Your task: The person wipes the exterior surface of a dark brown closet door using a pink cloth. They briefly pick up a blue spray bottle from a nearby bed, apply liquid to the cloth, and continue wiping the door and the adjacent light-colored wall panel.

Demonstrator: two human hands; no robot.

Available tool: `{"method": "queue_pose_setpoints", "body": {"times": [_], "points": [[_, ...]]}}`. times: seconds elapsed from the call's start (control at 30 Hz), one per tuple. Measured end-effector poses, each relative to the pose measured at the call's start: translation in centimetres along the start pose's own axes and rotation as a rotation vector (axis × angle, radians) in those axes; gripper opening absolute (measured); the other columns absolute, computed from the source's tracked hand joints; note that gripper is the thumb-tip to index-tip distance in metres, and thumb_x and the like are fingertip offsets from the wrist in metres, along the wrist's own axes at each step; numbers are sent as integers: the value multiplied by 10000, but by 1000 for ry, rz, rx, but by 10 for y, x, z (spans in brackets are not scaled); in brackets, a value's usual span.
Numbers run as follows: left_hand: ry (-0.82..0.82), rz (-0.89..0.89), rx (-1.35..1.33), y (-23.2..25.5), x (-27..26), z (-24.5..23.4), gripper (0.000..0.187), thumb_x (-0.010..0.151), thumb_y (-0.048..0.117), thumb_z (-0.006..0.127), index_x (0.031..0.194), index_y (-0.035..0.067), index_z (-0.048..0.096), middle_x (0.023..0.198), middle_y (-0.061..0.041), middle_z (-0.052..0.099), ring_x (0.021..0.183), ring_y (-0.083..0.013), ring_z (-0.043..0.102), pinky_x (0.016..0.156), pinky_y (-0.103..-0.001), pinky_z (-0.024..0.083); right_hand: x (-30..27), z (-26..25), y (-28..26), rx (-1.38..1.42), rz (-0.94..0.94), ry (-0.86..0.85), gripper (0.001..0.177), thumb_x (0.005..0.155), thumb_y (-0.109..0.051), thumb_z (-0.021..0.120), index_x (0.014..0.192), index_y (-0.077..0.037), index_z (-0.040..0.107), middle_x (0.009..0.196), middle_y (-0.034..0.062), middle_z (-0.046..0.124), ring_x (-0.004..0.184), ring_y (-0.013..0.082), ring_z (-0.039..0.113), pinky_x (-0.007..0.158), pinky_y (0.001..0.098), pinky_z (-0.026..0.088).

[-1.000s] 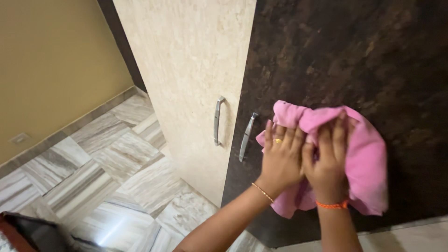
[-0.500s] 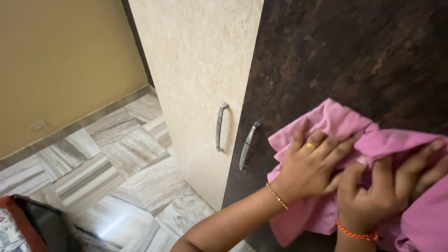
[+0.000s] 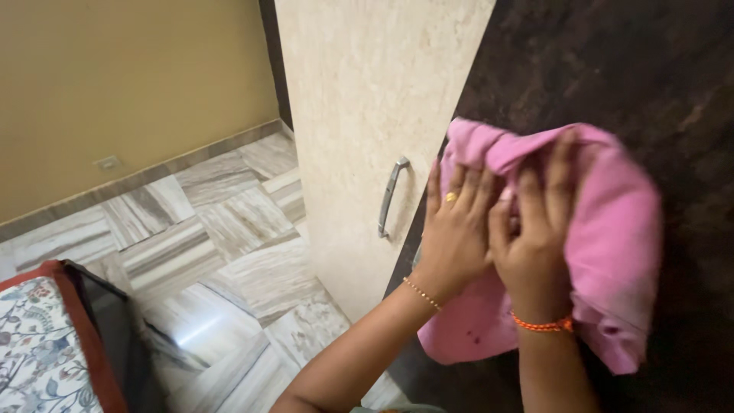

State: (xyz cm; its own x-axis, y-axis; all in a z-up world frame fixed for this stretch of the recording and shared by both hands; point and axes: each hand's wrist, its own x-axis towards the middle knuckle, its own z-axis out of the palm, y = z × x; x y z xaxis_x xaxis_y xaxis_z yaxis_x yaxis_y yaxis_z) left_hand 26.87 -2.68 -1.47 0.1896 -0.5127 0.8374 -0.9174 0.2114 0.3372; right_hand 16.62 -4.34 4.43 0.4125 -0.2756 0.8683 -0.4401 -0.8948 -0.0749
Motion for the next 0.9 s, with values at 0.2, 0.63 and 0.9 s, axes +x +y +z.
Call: {"method": "queue_pose_setpoints", "body": {"times": [0.2,0.63,0.9], "points": [[-113,-58,-74,-19,-33,5,690,1000,391,478,1532,-46,434,1584,-283,444,1548,-469,312,1344,-582,62,-26,26,7,70,-41,-13,401,1002,5,584,1381,135,579,1595,329,413,1503,484,427,1278,520,358],[-104,169,-180,-32,9,23,840,1077,529,466,1686,-2,238,1696,-275,357,1646,-423,283,1387,-512,151,-130,-17,73,-153,402,202,256,1017,-37,586,1243,75,634,1146,254,568,1027,363,522,894,432,434],[-409,269,271,-43,91,-26,756,1070,599,323,1637,121,179,1741,-165,180,1620,-320,90,1322,-455,20,-169,5,115,-383,442,362,259,1110,-103,540,1174,134,621,961,182,663,782,261,627,698,307,469]]}}
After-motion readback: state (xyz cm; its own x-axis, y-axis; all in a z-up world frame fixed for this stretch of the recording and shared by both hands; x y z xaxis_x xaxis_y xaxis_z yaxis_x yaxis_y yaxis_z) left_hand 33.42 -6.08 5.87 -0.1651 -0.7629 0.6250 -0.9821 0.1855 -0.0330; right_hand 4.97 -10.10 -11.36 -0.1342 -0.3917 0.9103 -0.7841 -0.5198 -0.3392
